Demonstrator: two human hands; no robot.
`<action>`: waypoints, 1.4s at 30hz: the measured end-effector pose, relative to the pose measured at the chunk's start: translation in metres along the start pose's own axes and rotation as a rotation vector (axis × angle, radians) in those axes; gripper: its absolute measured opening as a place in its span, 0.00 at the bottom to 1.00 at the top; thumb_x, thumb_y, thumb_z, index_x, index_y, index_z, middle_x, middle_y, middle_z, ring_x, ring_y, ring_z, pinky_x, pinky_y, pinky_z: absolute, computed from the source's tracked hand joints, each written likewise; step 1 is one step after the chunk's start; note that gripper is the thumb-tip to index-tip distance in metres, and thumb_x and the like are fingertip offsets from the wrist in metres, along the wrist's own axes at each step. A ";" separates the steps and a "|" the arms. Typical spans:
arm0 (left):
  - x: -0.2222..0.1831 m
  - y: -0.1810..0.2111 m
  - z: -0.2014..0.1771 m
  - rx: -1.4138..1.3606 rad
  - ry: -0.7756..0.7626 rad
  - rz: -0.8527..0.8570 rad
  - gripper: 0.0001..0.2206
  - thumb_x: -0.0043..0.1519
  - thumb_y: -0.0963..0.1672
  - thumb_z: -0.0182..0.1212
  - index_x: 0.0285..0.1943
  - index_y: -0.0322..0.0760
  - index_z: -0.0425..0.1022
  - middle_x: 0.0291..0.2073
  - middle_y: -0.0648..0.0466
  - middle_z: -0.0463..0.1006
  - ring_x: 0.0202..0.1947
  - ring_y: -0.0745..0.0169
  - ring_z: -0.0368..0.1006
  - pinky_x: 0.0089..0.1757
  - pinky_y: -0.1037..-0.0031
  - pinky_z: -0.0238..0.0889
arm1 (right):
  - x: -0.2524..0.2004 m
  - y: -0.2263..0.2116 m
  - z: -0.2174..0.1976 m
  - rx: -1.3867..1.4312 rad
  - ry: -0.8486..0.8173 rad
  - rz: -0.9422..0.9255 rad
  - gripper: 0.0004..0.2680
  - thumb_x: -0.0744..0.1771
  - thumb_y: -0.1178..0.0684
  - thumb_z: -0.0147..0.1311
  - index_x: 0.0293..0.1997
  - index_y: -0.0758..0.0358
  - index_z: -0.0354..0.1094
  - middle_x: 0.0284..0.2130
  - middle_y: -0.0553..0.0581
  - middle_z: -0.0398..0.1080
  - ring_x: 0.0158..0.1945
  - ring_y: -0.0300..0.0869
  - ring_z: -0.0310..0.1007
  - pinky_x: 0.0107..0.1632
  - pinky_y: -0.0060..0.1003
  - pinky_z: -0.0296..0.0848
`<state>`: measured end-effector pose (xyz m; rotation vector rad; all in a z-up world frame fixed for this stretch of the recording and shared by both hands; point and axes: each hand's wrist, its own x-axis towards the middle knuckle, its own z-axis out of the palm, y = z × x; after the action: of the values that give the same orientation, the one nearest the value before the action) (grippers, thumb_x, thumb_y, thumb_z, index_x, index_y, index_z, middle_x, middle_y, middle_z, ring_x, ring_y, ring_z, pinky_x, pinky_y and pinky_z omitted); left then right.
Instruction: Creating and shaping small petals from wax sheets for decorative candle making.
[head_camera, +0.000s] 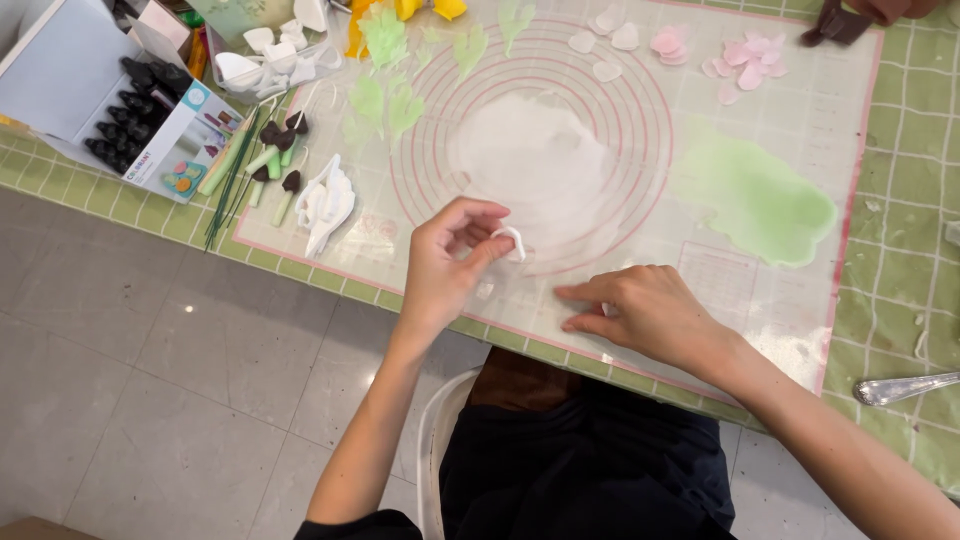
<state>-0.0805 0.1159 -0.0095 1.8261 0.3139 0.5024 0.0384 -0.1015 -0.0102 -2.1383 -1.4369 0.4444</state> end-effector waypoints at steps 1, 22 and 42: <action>-0.004 -0.005 0.007 -0.002 -0.003 0.002 0.10 0.59 0.36 0.69 0.48 0.30 0.78 0.34 0.53 0.79 0.34 0.64 0.73 0.39 0.73 0.70 | -0.002 -0.007 -0.004 -0.002 0.002 0.004 0.13 0.60 0.44 0.68 0.46 0.51 0.81 0.31 0.56 0.80 0.29 0.46 0.79 0.34 0.40 0.75; -0.020 -0.014 0.091 -0.997 -0.310 -0.385 0.10 0.61 0.35 0.66 0.50 0.29 0.74 0.39 0.50 0.80 0.37 0.67 0.77 0.35 0.74 0.70 | -0.038 0.023 -0.017 0.293 0.406 -0.206 0.15 0.63 0.57 0.66 0.54 0.60 0.76 0.28 0.52 0.74 0.25 0.37 0.68 0.28 0.31 0.66; -0.014 0.001 0.071 -0.798 -0.468 -0.352 0.08 0.61 0.37 0.68 0.45 0.29 0.74 0.36 0.52 0.80 0.34 0.68 0.77 0.33 0.75 0.70 | -0.036 0.023 -0.019 0.451 0.293 -0.231 0.14 0.62 0.58 0.66 0.53 0.59 0.77 0.27 0.52 0.74 0.26 0.35 0.70 0.27 0.30 0.66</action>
<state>-0.0579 0.0495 -0.0285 1.0285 0.0812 -0.0668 0.0522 -0.1459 -0.0087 -1.5859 -1.2554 0.3147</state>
